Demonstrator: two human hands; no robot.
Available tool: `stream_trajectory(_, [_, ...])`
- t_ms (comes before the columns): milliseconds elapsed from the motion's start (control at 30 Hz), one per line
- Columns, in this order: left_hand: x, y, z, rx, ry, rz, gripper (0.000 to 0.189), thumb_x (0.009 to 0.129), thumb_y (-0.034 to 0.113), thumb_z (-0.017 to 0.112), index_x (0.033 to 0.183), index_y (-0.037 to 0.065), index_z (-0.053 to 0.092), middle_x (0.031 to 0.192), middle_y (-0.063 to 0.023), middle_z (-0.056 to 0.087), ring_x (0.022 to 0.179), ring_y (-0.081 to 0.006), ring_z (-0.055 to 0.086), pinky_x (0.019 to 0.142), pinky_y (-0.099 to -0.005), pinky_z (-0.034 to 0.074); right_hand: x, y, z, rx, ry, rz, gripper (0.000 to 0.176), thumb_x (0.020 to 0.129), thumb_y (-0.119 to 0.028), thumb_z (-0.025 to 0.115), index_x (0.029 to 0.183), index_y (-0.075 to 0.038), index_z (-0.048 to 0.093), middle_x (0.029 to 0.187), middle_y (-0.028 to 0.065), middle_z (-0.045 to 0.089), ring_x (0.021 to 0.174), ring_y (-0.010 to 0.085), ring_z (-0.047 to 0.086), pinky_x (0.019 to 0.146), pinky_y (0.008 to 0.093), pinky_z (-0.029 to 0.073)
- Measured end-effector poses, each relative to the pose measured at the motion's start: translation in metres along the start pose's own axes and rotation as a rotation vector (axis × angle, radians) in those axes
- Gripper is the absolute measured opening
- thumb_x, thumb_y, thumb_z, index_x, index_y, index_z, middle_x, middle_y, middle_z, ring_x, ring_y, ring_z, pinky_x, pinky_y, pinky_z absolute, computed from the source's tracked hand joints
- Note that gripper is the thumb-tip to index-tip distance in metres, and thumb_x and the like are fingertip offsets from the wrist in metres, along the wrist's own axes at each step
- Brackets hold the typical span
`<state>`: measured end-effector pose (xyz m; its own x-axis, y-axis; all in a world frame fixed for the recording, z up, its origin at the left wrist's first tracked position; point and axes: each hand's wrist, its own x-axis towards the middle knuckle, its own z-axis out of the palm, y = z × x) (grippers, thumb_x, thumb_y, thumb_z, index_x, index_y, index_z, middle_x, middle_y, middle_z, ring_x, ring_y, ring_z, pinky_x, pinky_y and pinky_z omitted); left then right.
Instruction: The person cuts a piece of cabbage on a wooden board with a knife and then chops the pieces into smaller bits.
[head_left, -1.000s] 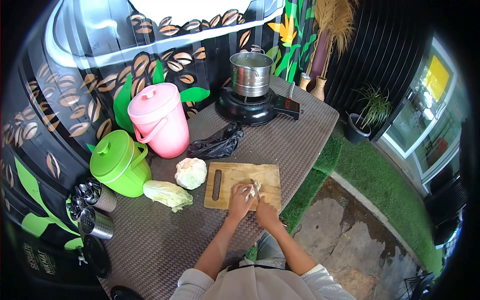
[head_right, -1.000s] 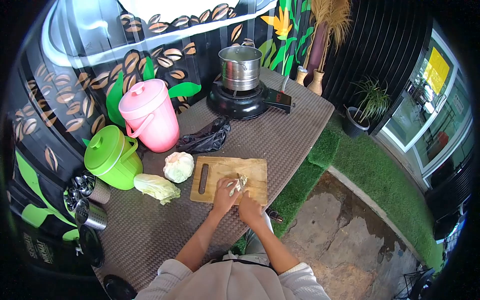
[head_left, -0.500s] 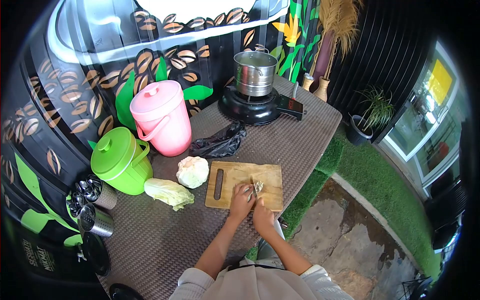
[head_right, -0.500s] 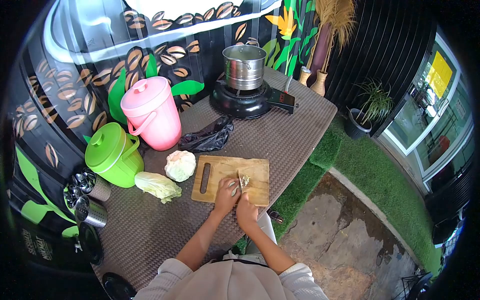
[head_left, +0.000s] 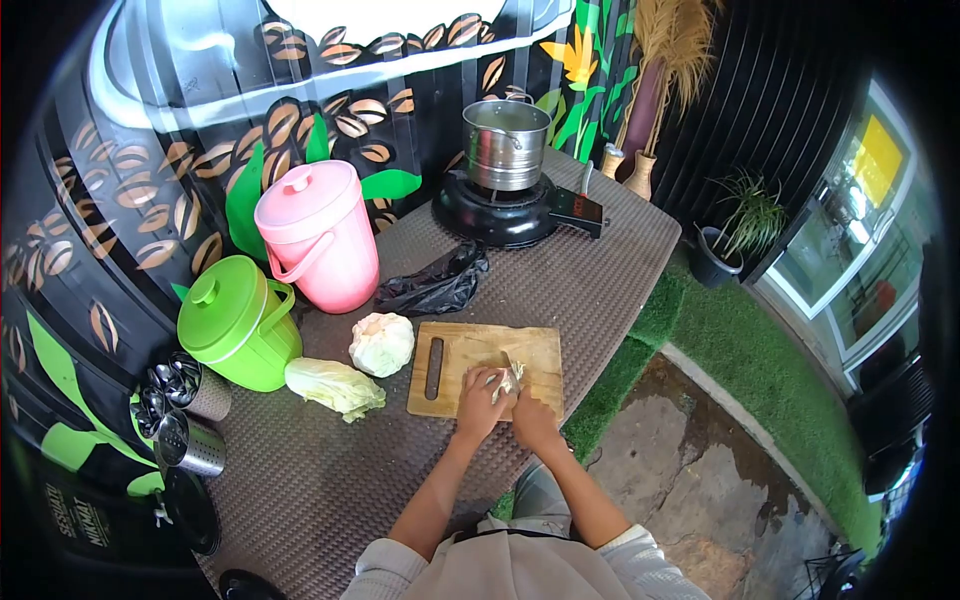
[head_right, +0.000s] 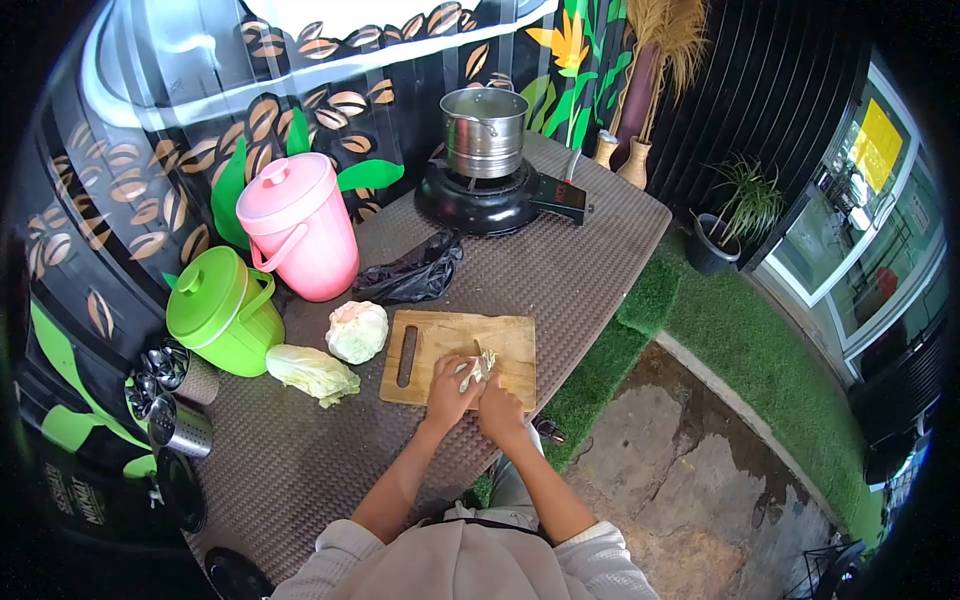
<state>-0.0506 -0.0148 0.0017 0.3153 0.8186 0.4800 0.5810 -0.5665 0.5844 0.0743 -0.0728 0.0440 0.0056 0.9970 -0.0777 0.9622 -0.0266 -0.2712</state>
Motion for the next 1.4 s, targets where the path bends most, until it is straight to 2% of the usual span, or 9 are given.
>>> stream_trajectory(33, [0.001, 0.000, 0.001, -0.003, 0.002, 0.002, 0.031, 0.082, 0.012, 0.064, 0.111, 0.001, 0.068, 0.115, -0.0107, 0.060, 0.117, -0.0320, 0.047, 0.099, -0.0410, 0.042, -0.004, -0.005, -0.008, -0.016, -0.003, 0.051, 0.021, 0.088, -0.010, 0.053, 0.104, 0.001, 0.045, 0.077, 0.0235, 0.067, 0.073, 0.0393, 0.069, 0.065, 0.0446, 0.057])
stream_trajectory(267, [0.001, 0.001, 0.002, -0.078, 0.025, -0.038, 0.030, 0.084, 0.014, 0.061, 0.109, 0.000, 0.067, 0.113, -0.0097, 0.060, 0.115, -0.0303, 0.049, 0.110, -0.0467, 0.032, -0.003, -0.011, 0.040, 0.078, 0.095, 0.244, 0.035, 0.078, -0.006, 0.062, 0.107, 0.007, 0.047, 0.080, 0.0237, 0.065, 0.075, 0.0365, 0.070, 0.065, 0.0438, 0.057])
stream_trajectory(333, [0.000, 0.001, 0.001, -0.078, 0.025, -0.025, 0.029, 0.084, 0.013, 0.062, 0.109, -0.001, 0.067, 0.113, -0.0095, 0.060, 0.115, -0.0304, 0.049, 0.109, -0.0466, 0.033, 0.003, 0.003, 0.027, -0.046, 0.119, -0.049, 0.027, 0.083, -0.007, 0.058, 0.104, 0.004, 0.047, 0.077, 0.0211, 0.067, 0.072, 0.0368, 0.070, 0.063, 0.0434, 0.057])
stream_trajectory(533, [0.003, 0.000, 0.001, -0.033, 0.001, -0.024, 0.031, 0.082, 0.011, 0.064, 0.110, 0.001, 0.069, 0.113, -0.0096, 0.061, 0.118, -0.0313, 0.047, 0.100, -0.0407, 0.041, -0.009, -0.014, 0.034, 0.041, 0.104, 0.206, 0.020, 0.090, -0.011, 0.049, 0.105, 0.002, 0.045, 0.076, 0.0228, 0.067, 0.070, 0.0379, 0.069, 0.062, 0.0456, 0.057])
stream_trajectory(800, [0.000, -0.001, 0.002, -0.031, 0.024, -0.020, 0.030, 0.081, 0.010, 0.064, 0.109, 0.000, 0.068, 0.112, -0.0105, 0.062, 0.116, -0.0318, 0.048, 0.100, -0.0412, 0.041, -0.007, -0.007, -0.003, -0.002, -0.008, 0.038, 0.018, 0.089, -0.010, 0.051, 0.102, 0.001, 0.045, 0.074, 0.0228, 0.067, 0.072, 0.0385, 0.069, 0.060, 0.0454, 0.057])
stream_trajectory(933, [0.003, 0.000, 0.002, -0.023, 0.024, 0.002, 0.031, 0.081, 0.011, 0.064, 0.109, -0.001, 0.068, 0.112, -0.0105, 0.062, 0.116, -0.0318, 0.048, 0.100, -0.0413, 0.041, -0.008, -0.021, 0.026, -0.004, 0.193, 0.183, 0.019, 0.086, -0.010, 0.055, 0.099, 0.001, 0.047, 0.076, 0.0232, 0.066, 0.071, 0.0360, 0.070, 0.055, 0.0432, 0.056])
stream_trajectory(1133, [0.002, 0.003, -0.001, -0.063, 0.028, -0.023, 0.031, 0.082, 0.012, 0.063, 0.110, -0.001, 0.067, 0.111, -0.0089, 0.062, 0.113, -0.0302, 0.051, 0.110, -0.0466, 0.034, -0.005, -0.008, 0.003, -0.032, 0.055, -0.031, 0.018, 0.088, -0.011, 0.053, 0.100, 0.001, 0.047, 0.074, 0.0216, 0.067, 0.070, 0.0362, 0.070, 0.058, 0.0432, 0.057])
stream_trajectory(1333, [0.001, 0.000, 0.001, -0.076, 0.007, -0.037, 0.031, 0.083, 0.014, 0.062, 0.109, -0.001, 0.068, 0.111, -0.0101, 0.062, 0.114, -0.0307, 0.050, 0.110, -0.0458, 0.033, -0.003, -0.019, 0.025, 0.014, 0.044, 0.235, 0.032, 0.087, -0.016, 0.060, 0.106, 0.004, 0.044, 0.082, 0.0210, 0.068, 0.077, 0.0347, 0.070, 0.066, 0.0418, 0.057])
stream_trajectory(1400, [-0.001, 0.001, 0.002, -0.072, 0.014, -0.056, 0.031, 0.083, 0.014, 0.063, 0.110, -0.001, 0.068, 0.112, -0.0102, 0.061, 0.115, -0.0310, 0.049, 0.110, -0.0456, 0.033, -0.001, -0.005, 0.009, 0.031, 0.099, 0.012, 0.026, 0.085, -0.009, 0.054, 0.105, 0.005, 0.046, 0.074, 0.0214, 0.066, 0.069, 0.0386, 0.069, 0.060, 0.0456, 0.056])
